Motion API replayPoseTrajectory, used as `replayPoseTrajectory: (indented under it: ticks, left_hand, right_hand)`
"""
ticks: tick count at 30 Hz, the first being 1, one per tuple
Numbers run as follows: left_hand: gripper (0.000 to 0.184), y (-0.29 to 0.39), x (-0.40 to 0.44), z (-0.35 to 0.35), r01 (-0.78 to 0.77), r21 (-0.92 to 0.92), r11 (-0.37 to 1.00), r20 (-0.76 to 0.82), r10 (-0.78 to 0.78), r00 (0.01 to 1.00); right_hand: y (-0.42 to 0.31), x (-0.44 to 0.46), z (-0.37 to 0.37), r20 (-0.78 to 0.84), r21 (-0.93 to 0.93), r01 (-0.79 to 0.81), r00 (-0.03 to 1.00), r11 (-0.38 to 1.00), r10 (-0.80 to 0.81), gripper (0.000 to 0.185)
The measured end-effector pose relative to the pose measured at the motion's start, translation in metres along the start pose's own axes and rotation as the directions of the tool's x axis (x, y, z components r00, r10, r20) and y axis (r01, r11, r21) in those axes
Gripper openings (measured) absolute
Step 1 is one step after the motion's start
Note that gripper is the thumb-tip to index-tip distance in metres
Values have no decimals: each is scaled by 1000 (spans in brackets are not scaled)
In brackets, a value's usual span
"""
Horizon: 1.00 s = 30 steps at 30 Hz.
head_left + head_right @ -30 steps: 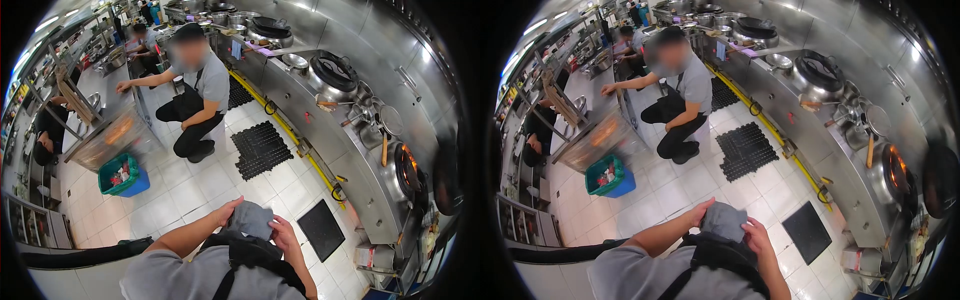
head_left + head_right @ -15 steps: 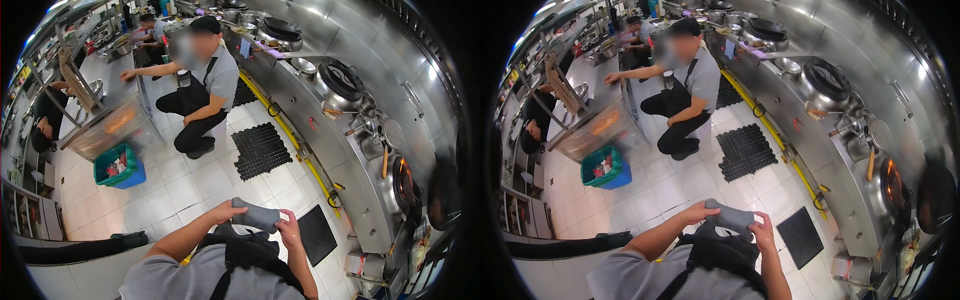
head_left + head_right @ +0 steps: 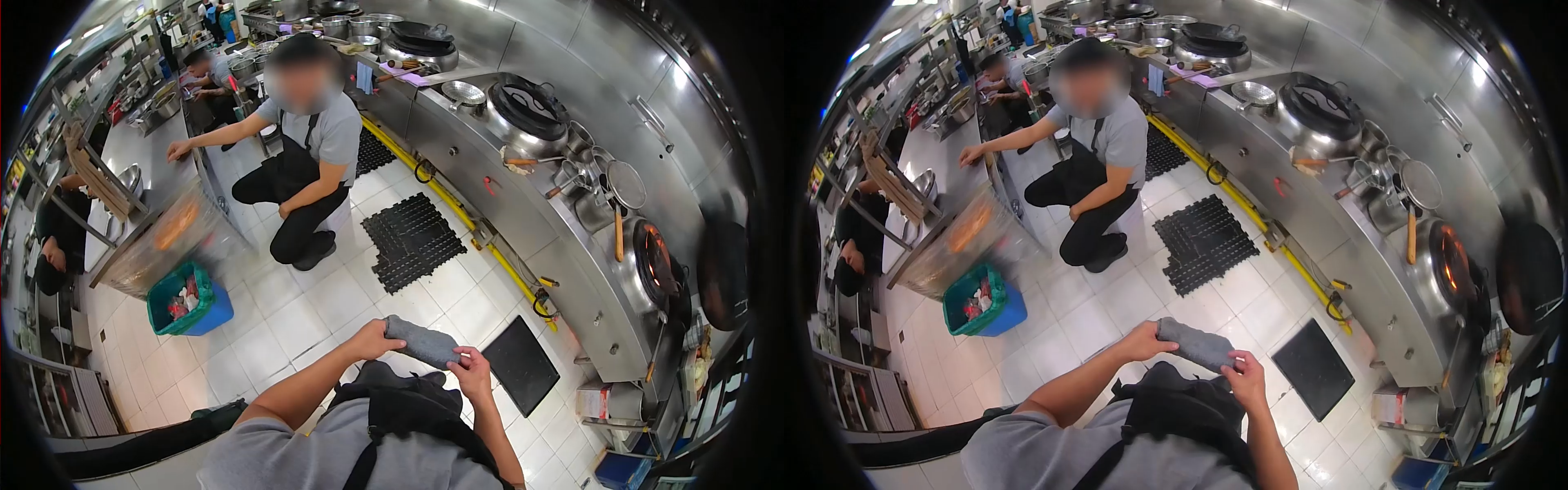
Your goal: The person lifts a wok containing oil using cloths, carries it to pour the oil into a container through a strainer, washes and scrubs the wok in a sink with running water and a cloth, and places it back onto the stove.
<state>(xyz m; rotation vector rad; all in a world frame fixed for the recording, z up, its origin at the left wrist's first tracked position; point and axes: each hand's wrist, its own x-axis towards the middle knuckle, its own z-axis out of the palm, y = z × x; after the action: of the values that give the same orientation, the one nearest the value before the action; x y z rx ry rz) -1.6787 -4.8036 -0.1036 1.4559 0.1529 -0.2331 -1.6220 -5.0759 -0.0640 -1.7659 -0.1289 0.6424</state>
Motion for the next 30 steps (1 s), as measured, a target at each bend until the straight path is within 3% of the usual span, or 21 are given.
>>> replayPoseTrajectory:
  ticks: [1,3,4,6,7,10,12,18,22,24,25,26,27,28,30]
  left_hand:
    - [28,-6,3,0,2,4,1000,5,-2,1000]
    - [33,-16,8,-1,69,187,980,-94,-52,994]
    - [33,-2,5,3,69,189,980,-93,-53,994]
    - [41,23,-5,13,54,143,988,-295,-9,955]
    - [41,26,-8,15,54,144,988,-295,-9,955]
    - [48,27,-12,16,-77,92,993,-239,98,966]
    - [48,23,-11,16,-208,475,855,-162,317,934]
    - [35,35,-19,12,-81,616,784,-155,221,963]
    - [27,28,-20,3,-108,745,658,-114,285,952]
    - [23,31,-22,2,-188,795,576,-110,443,890]
    - [23,31,-21,-1,-188,796,576,-110,443,890]
    - [22,29,-20,-4,-291,775,561,-47,510,859]
    - [21,27,-18,-7,-389,747,539,11,575,818]
    - [21,24,-16,-10,-389,748,538,11,575,818]
    - [20,29,-15,-14,-296,563,772,98,293,951]
  right_hand:
    - [0,-1,0,-32,10,3,999,1000,-2,34]
    - [-3,-4,1,-55,-57,2,998,998,-6,35]
    - [-5,-4,1,-74,-127,2,997,992,-11,35]
    - [-2,-4,2,-88,-147,10,996,989,-23,35]
    - [0,-3,2,-102,-169,17,994,985,-35,34]
    - [8,1,2,-98,-240,102,987,966,-128,30]
    - [10,4,0,-102,-246,122,983,962,-151,29]
    - [-1,6,1,-96,-361,187,967,914,-236,23]
    - [-8,7,1,-103,-391,266,938,881,-329,20]
    - [-2,11,-3,-50,-393,320,929,862,-367,21]
    - [2,12,-5,4,-393,373,915,841,-404,21]
    - [5,14,-6,4,-393,373,915,841,-404,21]
    - [6,15,-7,34,-277,378,923,883,-384,20]
    - [7,15,-8,66,-159,373,928,914,-367,19]
    - [7,15,-11,63,-124,304,953,945,-298,17]
